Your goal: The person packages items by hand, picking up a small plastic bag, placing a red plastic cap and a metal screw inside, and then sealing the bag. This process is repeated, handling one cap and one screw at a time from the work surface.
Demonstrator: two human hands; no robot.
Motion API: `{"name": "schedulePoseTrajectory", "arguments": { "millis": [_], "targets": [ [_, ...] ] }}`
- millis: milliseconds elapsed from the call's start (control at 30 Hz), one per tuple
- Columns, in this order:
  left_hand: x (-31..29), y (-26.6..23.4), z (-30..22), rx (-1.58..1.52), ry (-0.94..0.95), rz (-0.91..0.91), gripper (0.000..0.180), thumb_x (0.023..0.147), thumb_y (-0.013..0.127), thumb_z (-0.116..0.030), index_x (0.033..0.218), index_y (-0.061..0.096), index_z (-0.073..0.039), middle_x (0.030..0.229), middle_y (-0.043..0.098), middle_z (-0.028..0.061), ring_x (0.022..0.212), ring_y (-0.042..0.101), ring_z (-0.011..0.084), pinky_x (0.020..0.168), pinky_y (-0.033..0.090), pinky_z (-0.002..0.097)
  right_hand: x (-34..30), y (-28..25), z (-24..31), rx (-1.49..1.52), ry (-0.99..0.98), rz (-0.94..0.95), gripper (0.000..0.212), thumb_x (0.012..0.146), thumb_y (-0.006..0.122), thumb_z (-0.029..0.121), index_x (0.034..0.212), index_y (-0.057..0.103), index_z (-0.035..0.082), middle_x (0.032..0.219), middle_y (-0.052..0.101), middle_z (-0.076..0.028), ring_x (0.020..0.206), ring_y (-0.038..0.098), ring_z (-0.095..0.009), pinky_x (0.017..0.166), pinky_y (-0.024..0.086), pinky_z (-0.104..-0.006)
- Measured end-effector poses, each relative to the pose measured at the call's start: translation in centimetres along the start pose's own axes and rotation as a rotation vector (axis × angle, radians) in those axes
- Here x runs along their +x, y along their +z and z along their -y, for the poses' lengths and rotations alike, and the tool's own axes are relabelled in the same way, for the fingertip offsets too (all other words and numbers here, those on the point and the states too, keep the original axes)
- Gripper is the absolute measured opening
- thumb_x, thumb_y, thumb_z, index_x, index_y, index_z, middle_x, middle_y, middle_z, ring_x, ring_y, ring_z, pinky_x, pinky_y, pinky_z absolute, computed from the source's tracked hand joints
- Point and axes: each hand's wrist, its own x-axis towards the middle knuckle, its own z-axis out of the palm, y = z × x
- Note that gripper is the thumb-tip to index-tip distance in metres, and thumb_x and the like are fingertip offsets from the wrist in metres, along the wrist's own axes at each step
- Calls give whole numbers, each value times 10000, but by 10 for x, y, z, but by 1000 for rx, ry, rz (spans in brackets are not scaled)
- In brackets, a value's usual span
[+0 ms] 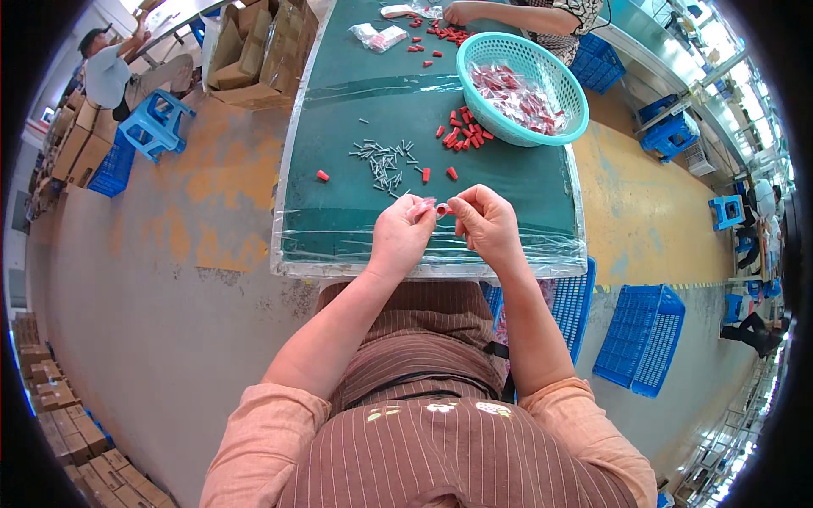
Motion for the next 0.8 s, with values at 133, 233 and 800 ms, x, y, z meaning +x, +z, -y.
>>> {"name": "schedulePoseTrajectory", "arguments": {
  "millis": [133,233,800],
  "targets": [
    [-1,5,6,35,83,35,140,875,600,-131,941,615,-8,774,602,-3,714,527,51,645,433,216,3,10,-18,-111,-103,-92,186,883,626,181,836,572,9,647,604,-42,547,539,-78,470,397,-227],
    [1,6,14,-87,140,20,146,880,597,-129,961,608,-7,786,604,-2,693,520,41,607,425,207,0,14,-13,-194,-118,-123,197,879,627,181,833,563,1,656,611,-67,548,557,-99,487,417,-244],
    [-5,-6,-26,-298,-226,295,147,886,639,-194,951,590,-72,709,524,-37,502,380,18,417,276,185,-29,-13,20,-901,-445,68,121,821,577,106,939,604,99,777,575,-118,744,603,-321,618,471,-413]
  ]
}}
